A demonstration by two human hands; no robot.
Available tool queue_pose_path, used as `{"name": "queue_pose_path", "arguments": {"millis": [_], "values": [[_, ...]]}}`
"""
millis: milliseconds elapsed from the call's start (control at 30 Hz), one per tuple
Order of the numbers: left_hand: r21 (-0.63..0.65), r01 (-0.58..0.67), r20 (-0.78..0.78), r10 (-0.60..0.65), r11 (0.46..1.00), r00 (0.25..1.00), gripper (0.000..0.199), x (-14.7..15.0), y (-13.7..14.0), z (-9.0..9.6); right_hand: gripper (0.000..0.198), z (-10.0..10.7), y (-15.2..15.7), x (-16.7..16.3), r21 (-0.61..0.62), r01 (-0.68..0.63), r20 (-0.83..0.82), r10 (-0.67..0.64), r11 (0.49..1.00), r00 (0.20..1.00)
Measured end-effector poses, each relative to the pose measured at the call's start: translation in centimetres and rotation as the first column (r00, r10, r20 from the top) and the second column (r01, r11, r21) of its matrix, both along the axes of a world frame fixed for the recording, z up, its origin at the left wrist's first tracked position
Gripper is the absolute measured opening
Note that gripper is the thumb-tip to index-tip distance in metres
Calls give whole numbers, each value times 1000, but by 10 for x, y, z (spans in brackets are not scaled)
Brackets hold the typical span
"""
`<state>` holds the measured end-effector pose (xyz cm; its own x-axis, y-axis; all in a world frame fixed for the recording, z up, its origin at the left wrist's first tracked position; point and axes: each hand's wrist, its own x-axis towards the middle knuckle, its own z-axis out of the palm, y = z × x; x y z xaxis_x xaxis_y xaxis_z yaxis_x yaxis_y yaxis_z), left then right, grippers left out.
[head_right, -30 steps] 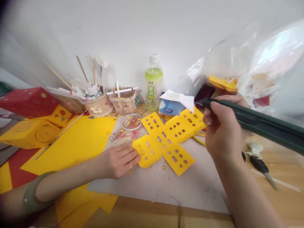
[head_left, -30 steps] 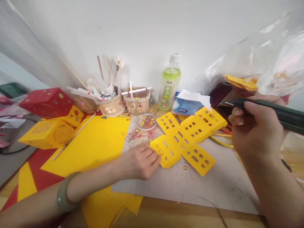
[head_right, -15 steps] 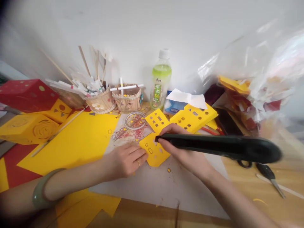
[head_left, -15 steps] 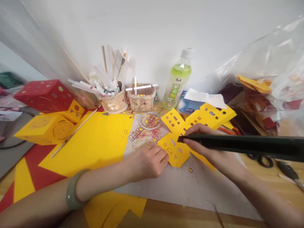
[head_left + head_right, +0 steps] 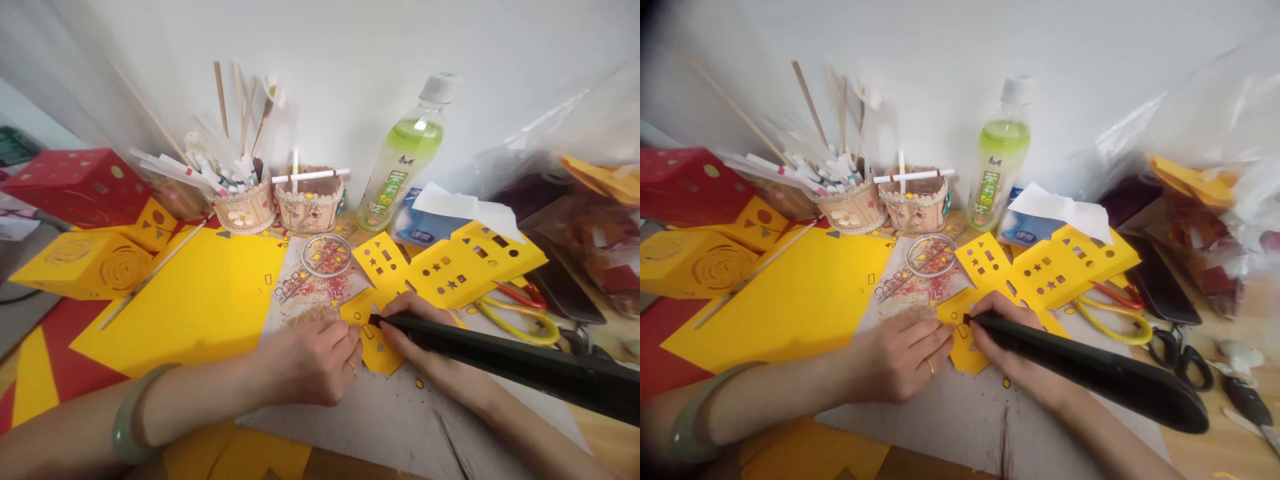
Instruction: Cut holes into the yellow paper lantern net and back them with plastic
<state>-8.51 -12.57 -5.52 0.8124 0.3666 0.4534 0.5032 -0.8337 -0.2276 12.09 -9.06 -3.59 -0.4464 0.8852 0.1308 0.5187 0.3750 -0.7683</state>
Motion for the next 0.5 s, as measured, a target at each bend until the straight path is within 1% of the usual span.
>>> {"name": "queue_pose_path", "arguments": {"millis": [100, 500], "values": [[31, 14, 36, -15, 999, 999, 18, 0, 0, 1, 4, 2, 0, -3, -4, 4, 15, -4, 1000, 1000], [19, 14, 40, -15, 1000, 999, 23, 2, 1, 4, 3, 3, 1, -5, 10, -26, 69, 25, 1000, 997]]}}
